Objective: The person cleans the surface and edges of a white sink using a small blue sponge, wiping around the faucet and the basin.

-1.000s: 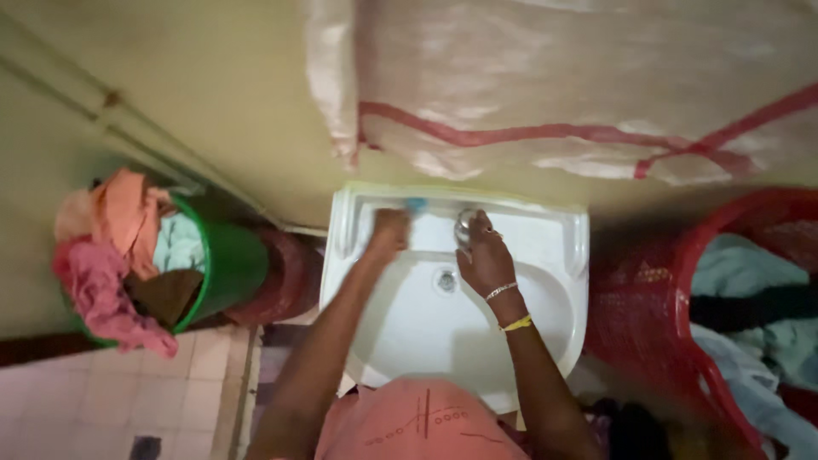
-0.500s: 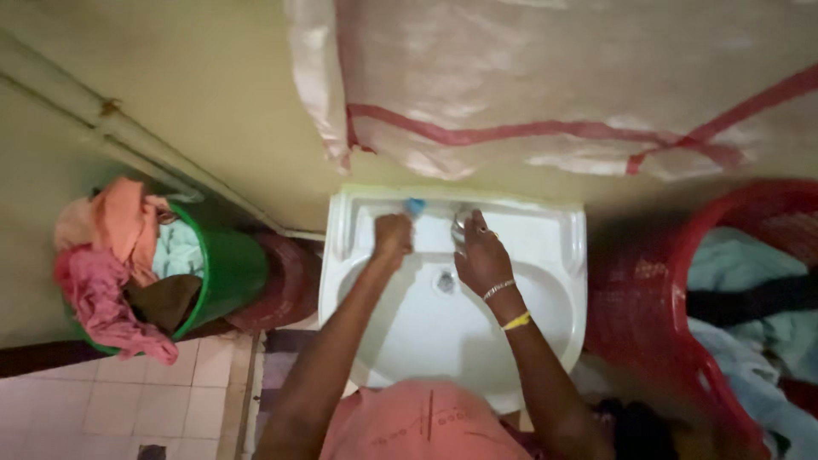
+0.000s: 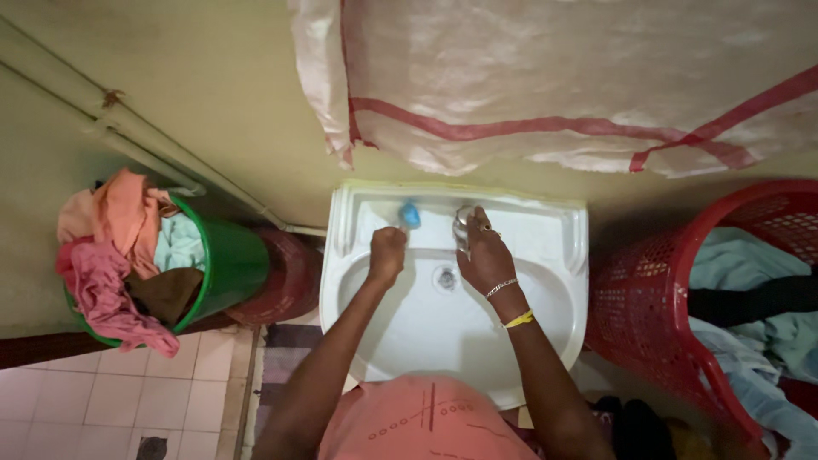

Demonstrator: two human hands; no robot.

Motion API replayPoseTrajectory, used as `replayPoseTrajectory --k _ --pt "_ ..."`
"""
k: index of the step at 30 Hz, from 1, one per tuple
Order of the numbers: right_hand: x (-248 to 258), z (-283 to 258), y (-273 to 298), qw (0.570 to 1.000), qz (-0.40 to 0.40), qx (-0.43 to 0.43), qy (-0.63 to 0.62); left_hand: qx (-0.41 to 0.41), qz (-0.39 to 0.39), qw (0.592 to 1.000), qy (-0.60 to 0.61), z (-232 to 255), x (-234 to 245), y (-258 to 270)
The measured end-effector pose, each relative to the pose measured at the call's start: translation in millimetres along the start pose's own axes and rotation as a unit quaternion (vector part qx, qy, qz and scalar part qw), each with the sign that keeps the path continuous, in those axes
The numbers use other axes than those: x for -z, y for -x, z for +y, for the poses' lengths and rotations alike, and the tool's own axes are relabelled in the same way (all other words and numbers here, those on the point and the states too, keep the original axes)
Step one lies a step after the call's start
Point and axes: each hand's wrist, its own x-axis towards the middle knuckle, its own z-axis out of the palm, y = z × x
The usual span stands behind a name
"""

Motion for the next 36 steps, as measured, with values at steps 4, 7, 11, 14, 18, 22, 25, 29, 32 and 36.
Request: replayPoseTrajectory --k 4,7,11,14,18,22,25,29,32,36 --pt "-1 -4 -1 1.0 0.0 -0.001 0.029 -0.141 -0.032 0.977 -0.156 13 -17 3" --pt "-2 -3 1 1.0 -0.008 -0.02 0.02 -0.211 -0.021 0.9 -0.382 21 -23 25" --pt "-1 3 -4 1.0 -0.017 -0.019 0.007 -0.186 -0.123 0.858 -0.462 32 -26 30" --pt "-6 4 -1 1.0 -0.014 -0.011 0.004 -0.247 -0.089 0.85 -0.456 32 -38 15" --pt "-8 -1 -3 1.0 0.023 -0.002 0.015 -0.275 -0.122 0.833 -0.464 11 -37 26" --pt "-4 -5 5 1.0 0.018 -0.012 0.0 -0.276 -0.092 0.825 -0.485 -9 -31 8" --pt "4 -11 -1 0.999 -0.002 -0.031 0.032 -0.216 -0.039 0.833 -0.508 -1 -7 -1" --pt "-1 -15 1 0.991 0.014 0.019 0.134 -0.206 -0.084 0.845 -0.486 7 15 27" --pt "-14 -10 5 0.985 0.002 0.048 0.166 -0.23 -0.045 0.849 -0.475 -1 20 29" --pt "-16 -14 4 0.982 -0.034 0.041 0.18 -0.179 -0.021 0.851 -0.494 -14 23 20"
